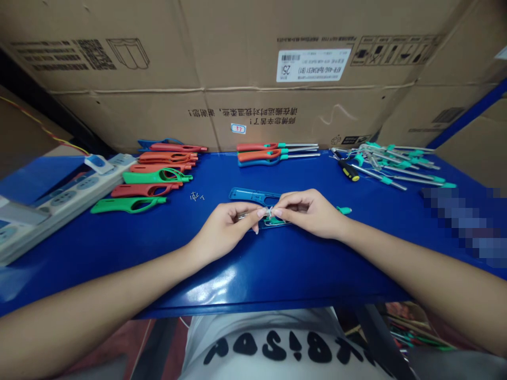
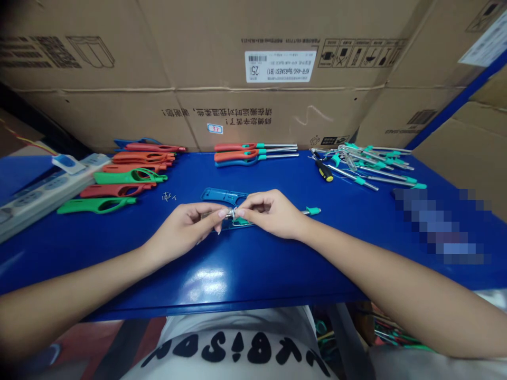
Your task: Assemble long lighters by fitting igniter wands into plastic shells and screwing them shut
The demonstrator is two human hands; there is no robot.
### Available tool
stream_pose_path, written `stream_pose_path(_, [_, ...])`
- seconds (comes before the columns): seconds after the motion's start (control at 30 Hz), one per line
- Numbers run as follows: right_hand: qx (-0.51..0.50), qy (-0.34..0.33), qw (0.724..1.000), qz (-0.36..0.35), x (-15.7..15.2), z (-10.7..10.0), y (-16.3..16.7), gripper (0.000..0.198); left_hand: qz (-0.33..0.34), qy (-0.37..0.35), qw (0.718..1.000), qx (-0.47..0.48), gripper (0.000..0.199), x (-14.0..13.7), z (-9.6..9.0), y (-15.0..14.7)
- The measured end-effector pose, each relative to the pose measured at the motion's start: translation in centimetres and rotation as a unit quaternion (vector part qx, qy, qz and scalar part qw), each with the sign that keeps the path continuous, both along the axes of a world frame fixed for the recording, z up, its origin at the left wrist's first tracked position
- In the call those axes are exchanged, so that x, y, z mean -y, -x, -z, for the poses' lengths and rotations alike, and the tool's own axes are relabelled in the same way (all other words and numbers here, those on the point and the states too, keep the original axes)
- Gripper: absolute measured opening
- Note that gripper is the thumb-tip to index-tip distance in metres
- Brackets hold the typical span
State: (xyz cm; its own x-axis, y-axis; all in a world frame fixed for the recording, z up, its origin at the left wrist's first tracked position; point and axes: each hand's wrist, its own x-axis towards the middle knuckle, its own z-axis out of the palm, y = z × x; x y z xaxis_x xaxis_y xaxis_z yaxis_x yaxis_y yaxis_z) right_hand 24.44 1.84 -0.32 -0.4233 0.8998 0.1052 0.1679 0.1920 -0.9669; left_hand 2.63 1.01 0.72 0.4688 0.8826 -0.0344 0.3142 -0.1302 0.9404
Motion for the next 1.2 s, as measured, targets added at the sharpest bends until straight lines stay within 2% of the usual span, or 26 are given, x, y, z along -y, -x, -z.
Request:
stream_pose_path(0.17, [-0.026,0.046,0.999,0.007,-0.06,-0.36,0.02,0.037,-0.003,-0.002,1.0,0.022,0.03,-0.2,0.06,-0.11])
stream_pose_path(0.43, [-0.044,0.099,0.993,0.046,-0.51,-0.14,-0.01,0.047,-0.022,0.029,0.998,0.046,0.031,-0.41,0.37,0.07])
stream_pose_path(0.73, [-0.052,0.093,0.992,0.073,-0.25,0.06,0.27,0.046,-0.009,0.0,1.0,0.029,0.034,-0.44,0.61,0.2])
stream_pose_path(1.2, [-0.021,0.073,0.994,0.074,0.0,0.11,0.42,0.045,0.006,-0.02,1.0,0.011,0.029,-0.32,0.76,0.07])
